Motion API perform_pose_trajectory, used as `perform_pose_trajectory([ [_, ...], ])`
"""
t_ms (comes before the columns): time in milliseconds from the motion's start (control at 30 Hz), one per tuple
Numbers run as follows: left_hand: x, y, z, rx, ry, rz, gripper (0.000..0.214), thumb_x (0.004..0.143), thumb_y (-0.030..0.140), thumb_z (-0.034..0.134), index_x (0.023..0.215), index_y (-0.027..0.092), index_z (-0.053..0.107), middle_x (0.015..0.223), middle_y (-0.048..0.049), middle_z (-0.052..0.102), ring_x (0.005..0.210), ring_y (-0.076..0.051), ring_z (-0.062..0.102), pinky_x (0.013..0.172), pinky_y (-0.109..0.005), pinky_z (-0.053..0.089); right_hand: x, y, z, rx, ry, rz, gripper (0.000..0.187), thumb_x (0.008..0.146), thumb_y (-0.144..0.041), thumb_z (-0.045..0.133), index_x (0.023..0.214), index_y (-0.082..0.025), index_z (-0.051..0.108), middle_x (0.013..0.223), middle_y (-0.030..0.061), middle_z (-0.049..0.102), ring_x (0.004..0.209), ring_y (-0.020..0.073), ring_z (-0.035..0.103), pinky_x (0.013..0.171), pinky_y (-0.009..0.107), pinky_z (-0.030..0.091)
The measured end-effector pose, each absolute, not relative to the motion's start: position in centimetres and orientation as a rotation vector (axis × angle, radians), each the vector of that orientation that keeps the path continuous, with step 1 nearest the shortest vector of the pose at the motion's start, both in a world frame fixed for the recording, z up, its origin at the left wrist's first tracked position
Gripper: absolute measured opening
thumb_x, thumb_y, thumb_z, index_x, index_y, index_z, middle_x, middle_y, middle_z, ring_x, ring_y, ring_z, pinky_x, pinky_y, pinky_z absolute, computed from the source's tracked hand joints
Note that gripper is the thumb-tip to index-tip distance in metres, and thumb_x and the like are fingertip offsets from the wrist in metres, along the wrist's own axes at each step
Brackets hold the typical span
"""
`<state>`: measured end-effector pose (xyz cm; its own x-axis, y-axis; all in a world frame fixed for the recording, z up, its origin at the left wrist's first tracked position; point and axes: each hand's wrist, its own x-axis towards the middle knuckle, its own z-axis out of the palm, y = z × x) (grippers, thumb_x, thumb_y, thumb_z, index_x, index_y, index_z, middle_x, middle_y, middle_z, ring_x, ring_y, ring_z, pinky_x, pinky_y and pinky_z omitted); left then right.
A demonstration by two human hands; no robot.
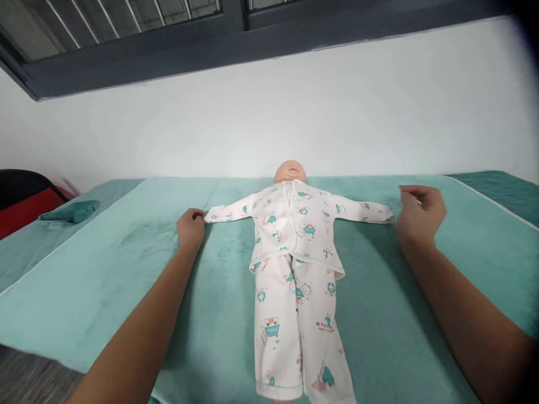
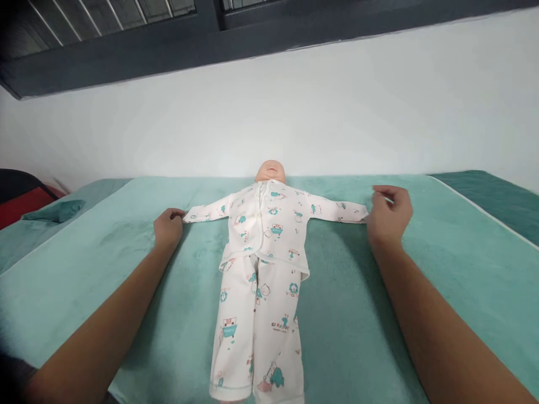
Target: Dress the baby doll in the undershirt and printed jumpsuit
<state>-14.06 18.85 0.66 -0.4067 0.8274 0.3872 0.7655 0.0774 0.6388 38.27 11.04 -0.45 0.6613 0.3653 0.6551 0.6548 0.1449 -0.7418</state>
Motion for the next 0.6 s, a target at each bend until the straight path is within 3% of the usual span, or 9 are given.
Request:
perform_pose_trajectory([
  [133,-14.0,18.8,0.8,1.679,2.259,1.231,0.031,0.071,0.012,0.047,0.088,0.020,0.071,0.090,-0.0052,0.073,0.087,-0.021,0.063,0.079,-0.031,0.047,34.1,9.8,0.3,-1.495,-1.368,-0.098,0.031,0.089,-0.035,0.049,0.114,-0.023,0.063,0.123,0.0116,0.065,0.117,0.0269,0.059,0.102,0.044,0.045],
  [233,-14.0,18.8,0.8,1.690,2.266,1.202,0.031,0.072,0.012,0.046,0.089,0.020,0.071,0.091,-0.0054,0.073,0.086,-0.021,0.063,0.079,-0.031,0.047,33.2,10.2,-0.1,-1.590,-1.703,0.054,0.041,0.092,-0.044,0.046,0.124,-0.022,0.059,0.129,0.0128,0.064,0.121,0.0323,0.057,0.104,0.052,0.041],
  [400,-13.7,18.8,0.7,1.729,2.286,1.154,0.028,0.073,0.014,0.049,0.089,0.021,0.071,0.095,-0.0065,0.073,0.090,-0.024,0.063,0.078,-0.033,0.046,32.9,9.3,1.1,-1.639,-1.551,0.066,0.045,0.090,-0.049,0.050,0.126,-0.023,0.059,0.132,0.0128,0.061,0.124,0.0340,0.054,0.104,0.054,0.040],
  [600,-13.4,18.6,0.8,1.762,2.306,1.140,0.029,0.074,0.011,0.048,0.091,0.022,0.069,0.092,-0.0059,0.073,0.090,-0.024,0.064,0.077,-0.033,0.044,23.7,5.0,6.3,-0.882,-2.056,0.257,0.034,0.091,-0.031,0.057,0.125,-0.028,0.056,0.128,0.0062,0.062,0.119,0.0247,0.056,0.102,0.044,0.043],
])
